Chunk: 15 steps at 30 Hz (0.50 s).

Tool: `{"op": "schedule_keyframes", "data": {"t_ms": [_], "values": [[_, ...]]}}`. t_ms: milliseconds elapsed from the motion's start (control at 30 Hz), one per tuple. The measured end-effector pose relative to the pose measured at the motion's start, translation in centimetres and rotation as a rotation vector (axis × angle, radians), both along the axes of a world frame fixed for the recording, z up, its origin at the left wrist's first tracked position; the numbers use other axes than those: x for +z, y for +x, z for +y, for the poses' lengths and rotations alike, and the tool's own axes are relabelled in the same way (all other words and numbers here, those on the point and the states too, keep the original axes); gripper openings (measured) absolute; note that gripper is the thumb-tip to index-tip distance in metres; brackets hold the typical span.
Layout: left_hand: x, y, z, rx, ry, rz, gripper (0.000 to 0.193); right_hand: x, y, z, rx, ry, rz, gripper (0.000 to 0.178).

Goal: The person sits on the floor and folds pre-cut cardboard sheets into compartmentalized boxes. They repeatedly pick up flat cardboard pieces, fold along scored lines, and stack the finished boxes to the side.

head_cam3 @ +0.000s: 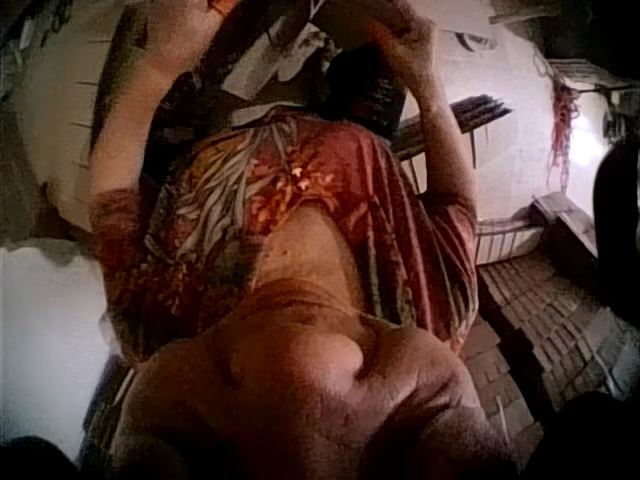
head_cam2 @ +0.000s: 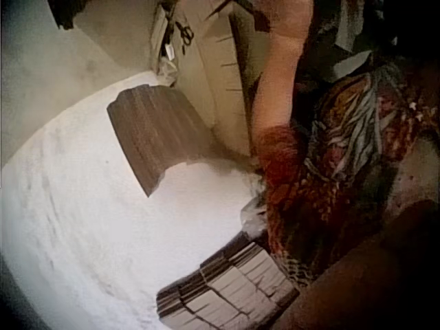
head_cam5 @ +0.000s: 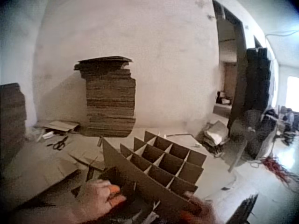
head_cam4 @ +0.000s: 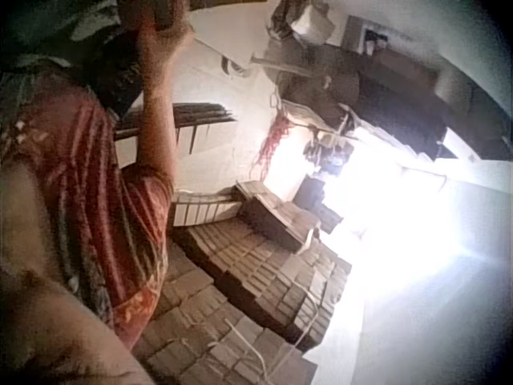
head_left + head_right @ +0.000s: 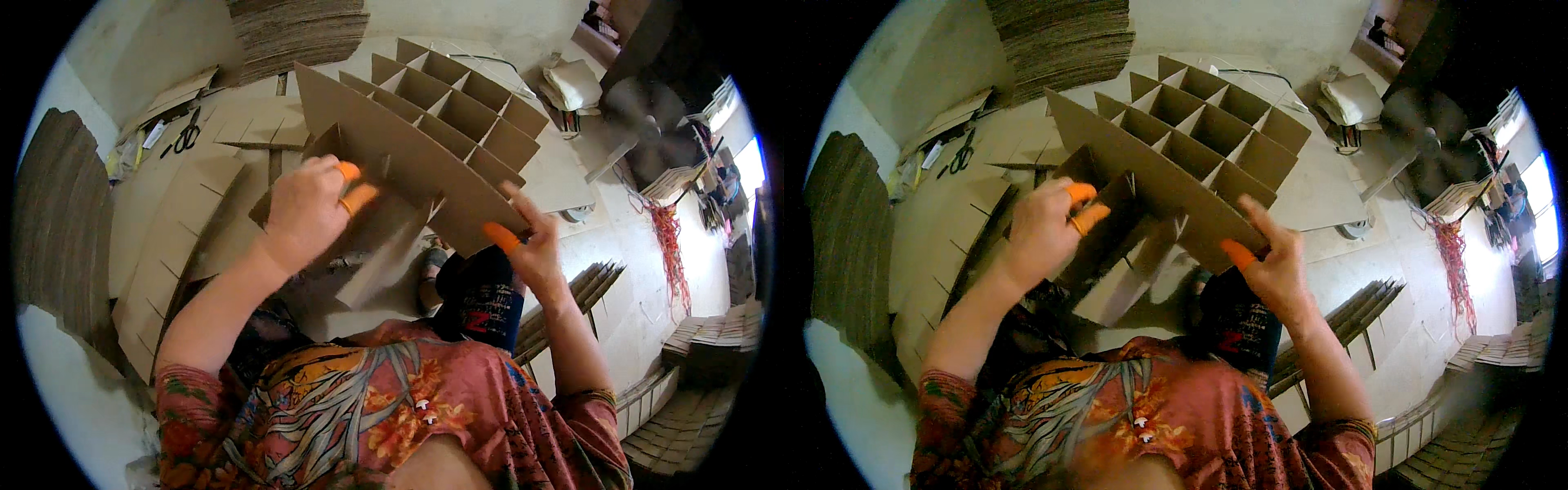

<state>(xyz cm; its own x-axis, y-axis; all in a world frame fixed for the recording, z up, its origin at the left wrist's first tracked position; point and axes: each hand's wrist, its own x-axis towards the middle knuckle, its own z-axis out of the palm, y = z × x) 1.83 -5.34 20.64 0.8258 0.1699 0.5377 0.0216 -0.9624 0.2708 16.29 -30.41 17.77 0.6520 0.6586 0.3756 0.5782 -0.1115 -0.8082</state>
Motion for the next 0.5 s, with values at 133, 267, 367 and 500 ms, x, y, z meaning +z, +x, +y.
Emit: {"op": "schedule_keyframes", "data": {"t_ms": [133,267,367,500], "values": [[-0.8,1.6,2.2,0.071,0.026,0.213,0.025,3.6,-0.7,1.2,0.002,-0.201,-0.356,0.063],[-1.7,3.4,3.0,0.109,0.010,0.487,0.022,4.4,-0.3,1.5,0.097,-0.463,-0.368,0.065],[-2.1,3.7,3.3,0.096,-0.026,0.483,0.019,4.4,-0.4,1.7,0.129,-0.466,-0.332,0.063],[-2.6,3.7,3.6,0.001,-0.149,0.432,0.021,2.7,-0.1,2.0,0.143,-0.388,-0.448,0.062]]}}
